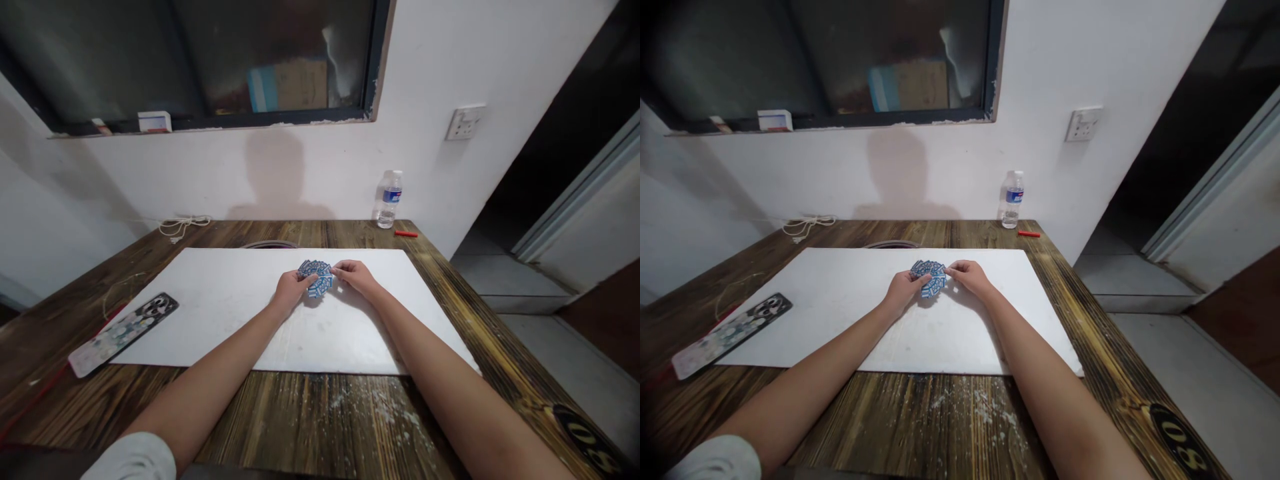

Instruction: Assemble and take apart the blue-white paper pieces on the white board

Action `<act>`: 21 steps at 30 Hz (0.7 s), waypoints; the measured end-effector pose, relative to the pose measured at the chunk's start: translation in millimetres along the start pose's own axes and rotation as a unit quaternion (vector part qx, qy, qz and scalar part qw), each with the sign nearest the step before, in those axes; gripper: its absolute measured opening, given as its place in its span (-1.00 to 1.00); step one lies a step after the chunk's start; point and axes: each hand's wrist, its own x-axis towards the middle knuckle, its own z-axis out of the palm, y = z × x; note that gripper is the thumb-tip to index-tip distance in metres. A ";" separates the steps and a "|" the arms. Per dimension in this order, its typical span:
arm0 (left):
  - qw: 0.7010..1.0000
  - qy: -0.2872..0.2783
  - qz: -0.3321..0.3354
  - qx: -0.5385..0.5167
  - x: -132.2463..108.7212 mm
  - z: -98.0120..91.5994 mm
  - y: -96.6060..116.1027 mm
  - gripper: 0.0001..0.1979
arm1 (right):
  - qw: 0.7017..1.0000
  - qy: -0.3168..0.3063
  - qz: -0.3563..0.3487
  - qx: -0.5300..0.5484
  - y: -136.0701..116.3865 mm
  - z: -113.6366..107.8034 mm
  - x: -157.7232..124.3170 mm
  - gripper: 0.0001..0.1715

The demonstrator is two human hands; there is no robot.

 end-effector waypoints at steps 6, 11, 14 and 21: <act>1.000 -0.006 -0.004 -0.009 -0.9 0.6 1.8 -0.57 | 1.000 0.014 0.006 -0.007 4.0 0.0 2.8 -0.51; 1.000 0.011 -0.012 -0.002 -1.8 2.1 6.2 -0.56 | 0.999 0.031 0.009 -0.020 4.9 -0.2 5.4 -0.52; 1.000 0.011 -0.012 0.002 -1.8 1.7 7.2 -0.57 | 0.999 0.034 0.011 -0.013 2.1 0.0 4.4 -0.53; 1.000 0.007 -0.004 0.007 0.2 -0.6 2.5 -0.57 | 1.000 0.030 0.004 0.002 1.6 1.2 4.1 -0.52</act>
